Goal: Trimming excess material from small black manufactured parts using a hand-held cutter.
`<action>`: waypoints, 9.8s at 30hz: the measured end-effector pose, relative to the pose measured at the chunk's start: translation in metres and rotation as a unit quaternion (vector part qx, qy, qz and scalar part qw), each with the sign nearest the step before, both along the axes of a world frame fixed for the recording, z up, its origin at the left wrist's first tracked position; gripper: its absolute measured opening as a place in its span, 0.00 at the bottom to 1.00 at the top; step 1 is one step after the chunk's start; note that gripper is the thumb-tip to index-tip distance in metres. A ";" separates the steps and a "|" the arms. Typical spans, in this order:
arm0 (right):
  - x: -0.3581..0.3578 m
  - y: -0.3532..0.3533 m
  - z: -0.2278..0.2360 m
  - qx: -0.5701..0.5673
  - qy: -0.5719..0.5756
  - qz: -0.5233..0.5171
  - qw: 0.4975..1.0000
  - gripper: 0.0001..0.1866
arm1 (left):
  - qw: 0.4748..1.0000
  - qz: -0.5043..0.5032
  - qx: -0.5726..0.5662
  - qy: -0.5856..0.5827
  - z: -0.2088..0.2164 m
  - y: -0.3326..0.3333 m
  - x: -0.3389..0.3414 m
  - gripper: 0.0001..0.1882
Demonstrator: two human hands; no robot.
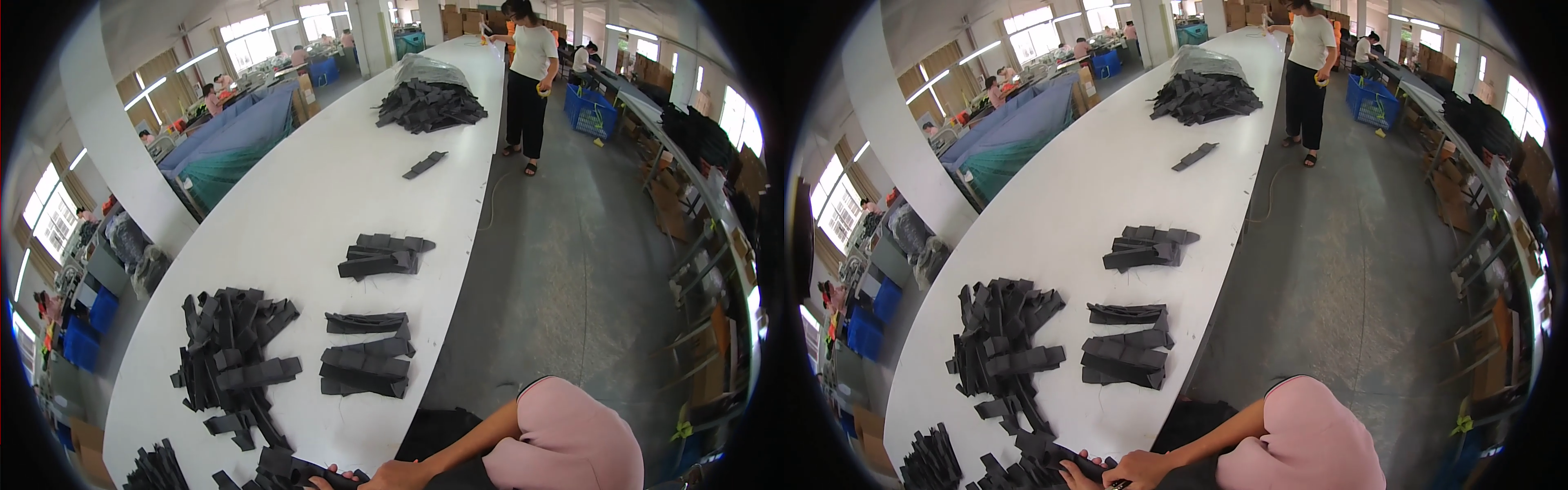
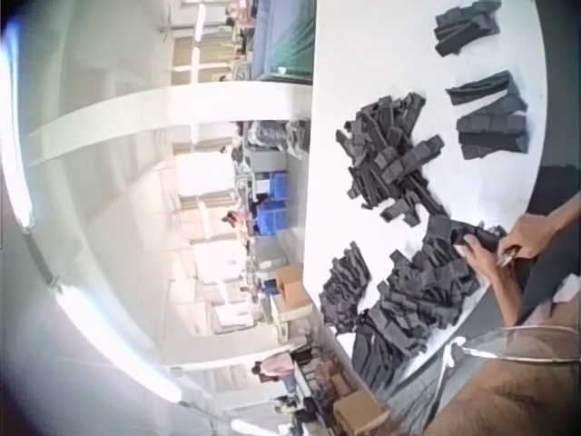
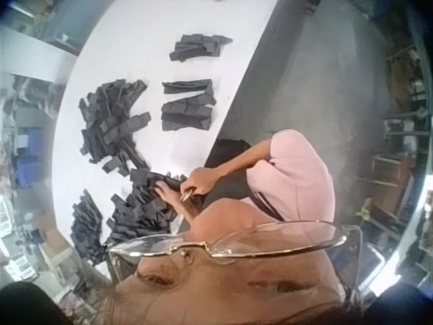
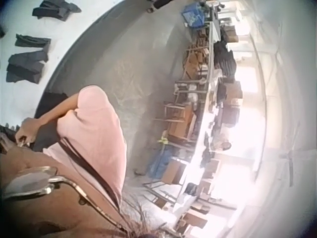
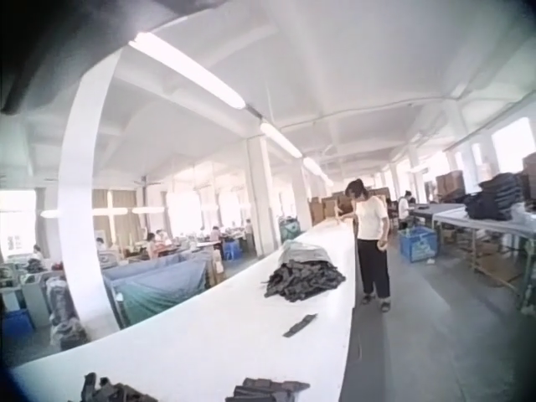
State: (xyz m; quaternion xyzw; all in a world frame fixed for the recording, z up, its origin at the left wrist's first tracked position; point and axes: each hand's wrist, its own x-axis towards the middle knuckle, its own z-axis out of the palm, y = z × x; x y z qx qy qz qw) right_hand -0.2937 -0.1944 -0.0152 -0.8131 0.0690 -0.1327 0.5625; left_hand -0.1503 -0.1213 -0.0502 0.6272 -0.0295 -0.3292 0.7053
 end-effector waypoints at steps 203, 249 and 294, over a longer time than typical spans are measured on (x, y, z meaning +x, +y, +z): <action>0.016 -0.001 -0.016 0.228 0.151 -0.068 0.959 0.12 | 0.892 -0.199 0.119 -0.389 0.007 0.095 -0.040 0.34; 0.046 0.017 -0.030 0.379 0.106 -0.009 0.919 0.10 | 0.947 0.085 0.036 -0.307 0.017 0.080 -0.035 0.17; 0.046 -0.006 -0.015 0.294 0.069 -0.052 0.952 0.05 | 0.968 -0.121 0.101 -0.196 0.035 0.069 -0.032 0.23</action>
